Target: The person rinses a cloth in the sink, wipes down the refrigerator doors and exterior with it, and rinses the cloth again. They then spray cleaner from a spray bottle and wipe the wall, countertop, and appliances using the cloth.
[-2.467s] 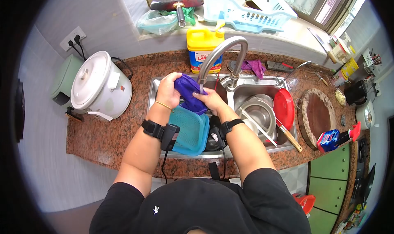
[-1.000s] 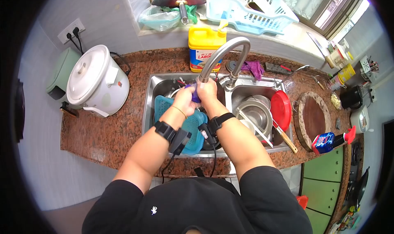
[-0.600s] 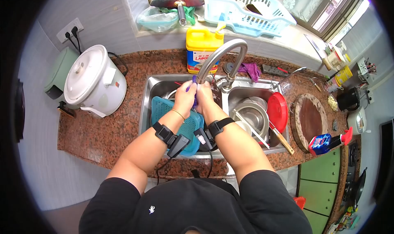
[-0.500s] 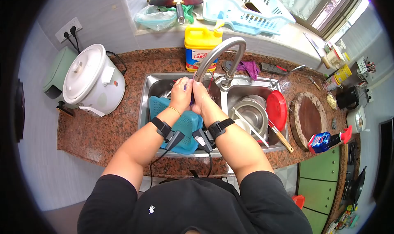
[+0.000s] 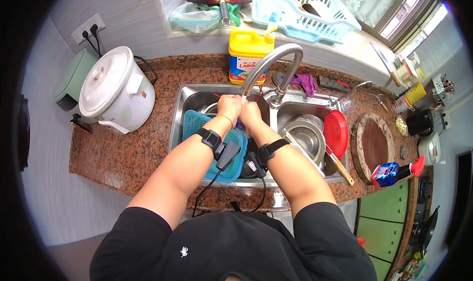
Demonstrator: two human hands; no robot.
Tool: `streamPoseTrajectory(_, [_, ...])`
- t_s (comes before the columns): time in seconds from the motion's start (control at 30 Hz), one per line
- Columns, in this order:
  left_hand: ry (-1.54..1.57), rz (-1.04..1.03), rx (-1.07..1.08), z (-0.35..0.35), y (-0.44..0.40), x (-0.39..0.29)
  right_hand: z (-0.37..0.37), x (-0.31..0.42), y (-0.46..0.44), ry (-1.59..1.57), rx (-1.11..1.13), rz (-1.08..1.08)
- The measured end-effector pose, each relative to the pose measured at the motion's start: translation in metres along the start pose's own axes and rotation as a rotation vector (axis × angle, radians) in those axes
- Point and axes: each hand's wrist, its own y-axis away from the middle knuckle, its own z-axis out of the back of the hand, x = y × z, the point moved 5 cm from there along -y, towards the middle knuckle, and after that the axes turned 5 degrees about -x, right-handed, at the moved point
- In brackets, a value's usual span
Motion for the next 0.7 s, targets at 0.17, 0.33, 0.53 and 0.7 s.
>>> streamPoseTrajectory(0.17, [0.106, 0.334, 0.045, -0.011, -0.013, 0.015, 0.012, 0.007, 0.006, 0.452, -0.049, 0.353])
streamPoseTrajectory(0.33, [0.81, 0.818, 0.303, -0.005, 0.011, 0.011, 0.018, 0.037, 0.023, 0.34, -0.238, 0.781])
streamPoseTrajectory(0.53, [1.011, 0.575, 0.244, 0.027, 0.011, -0.003, -0.014, 0.041, 0.031, 0.059, -0.156, 0.485])
streamPoseTrajectory(0.7, [0.805, 0.323, 0.112, 0.012, 0.052, -0.017, 0.011, 0.035, -0.001, -0.147, -0.259, 0.186])
